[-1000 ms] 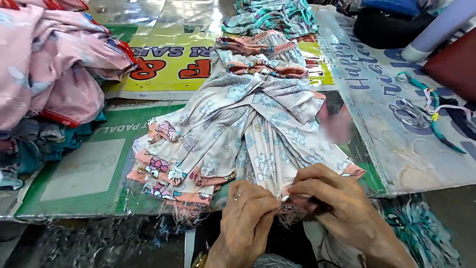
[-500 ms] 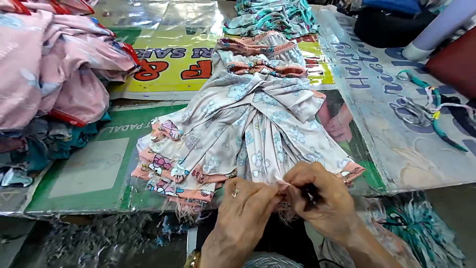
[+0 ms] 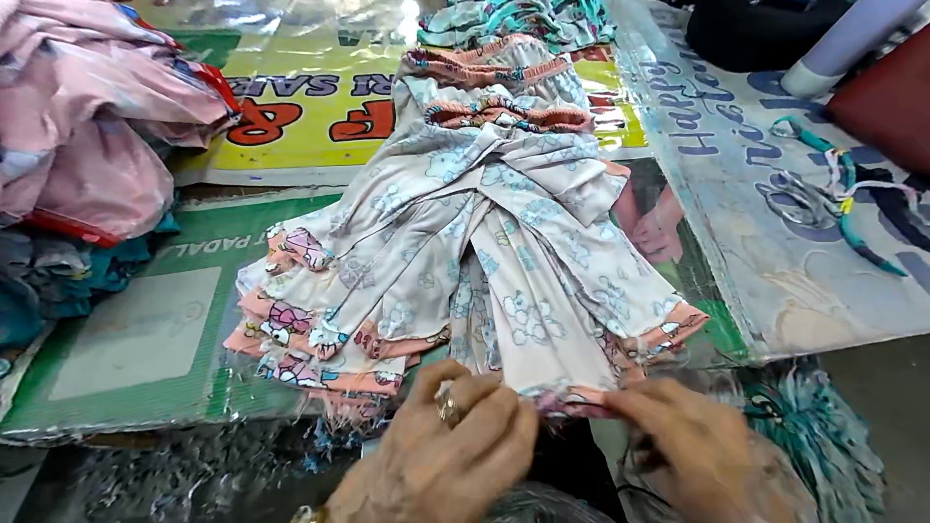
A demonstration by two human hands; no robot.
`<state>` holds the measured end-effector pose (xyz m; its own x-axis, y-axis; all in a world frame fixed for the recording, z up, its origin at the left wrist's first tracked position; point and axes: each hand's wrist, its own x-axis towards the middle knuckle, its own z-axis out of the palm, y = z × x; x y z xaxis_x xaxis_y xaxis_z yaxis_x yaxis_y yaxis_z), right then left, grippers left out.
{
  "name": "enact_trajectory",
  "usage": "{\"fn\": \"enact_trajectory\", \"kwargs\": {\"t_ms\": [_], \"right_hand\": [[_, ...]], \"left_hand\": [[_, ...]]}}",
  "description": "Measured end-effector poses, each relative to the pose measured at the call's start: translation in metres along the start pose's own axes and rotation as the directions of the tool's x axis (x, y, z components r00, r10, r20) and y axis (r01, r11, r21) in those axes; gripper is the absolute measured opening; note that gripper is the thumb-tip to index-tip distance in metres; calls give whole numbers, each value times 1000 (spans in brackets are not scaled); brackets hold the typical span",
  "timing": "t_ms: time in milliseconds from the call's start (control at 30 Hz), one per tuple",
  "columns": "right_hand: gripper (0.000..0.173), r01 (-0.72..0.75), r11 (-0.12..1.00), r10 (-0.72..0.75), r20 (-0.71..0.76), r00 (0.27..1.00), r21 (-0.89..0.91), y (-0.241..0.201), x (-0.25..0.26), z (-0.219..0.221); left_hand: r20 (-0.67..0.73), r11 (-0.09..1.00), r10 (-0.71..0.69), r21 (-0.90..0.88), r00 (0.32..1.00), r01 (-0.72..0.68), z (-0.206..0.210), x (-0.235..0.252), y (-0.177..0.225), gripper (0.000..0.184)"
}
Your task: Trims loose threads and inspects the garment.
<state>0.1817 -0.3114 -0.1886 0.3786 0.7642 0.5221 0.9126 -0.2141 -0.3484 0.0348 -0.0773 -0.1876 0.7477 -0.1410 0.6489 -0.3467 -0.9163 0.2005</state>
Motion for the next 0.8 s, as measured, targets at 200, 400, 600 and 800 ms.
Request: {"fn": "enact_trajectory", "kwargs": {"t_ms": [200,400,600,800], "right_hand": [[17,5,995,-11,-57,998,-99,-8,-13,47],[15,-11,998,8,-59,998,-59,-5,-14,47],[22,-57,983,63,-29,998,175,-10,-5,25],[72,-91,775,60,71,996,625,-21,36,31]], "left_hand": [[108,983,-161,108,981,149,9,-18,-5,20],[-36,934,-355,20,934,356,30,5,22,25],[-11,903,-427,45,904,427,49,0,24,18],[-75,920,-366,120,928,372,53,-2,31,14]]}}
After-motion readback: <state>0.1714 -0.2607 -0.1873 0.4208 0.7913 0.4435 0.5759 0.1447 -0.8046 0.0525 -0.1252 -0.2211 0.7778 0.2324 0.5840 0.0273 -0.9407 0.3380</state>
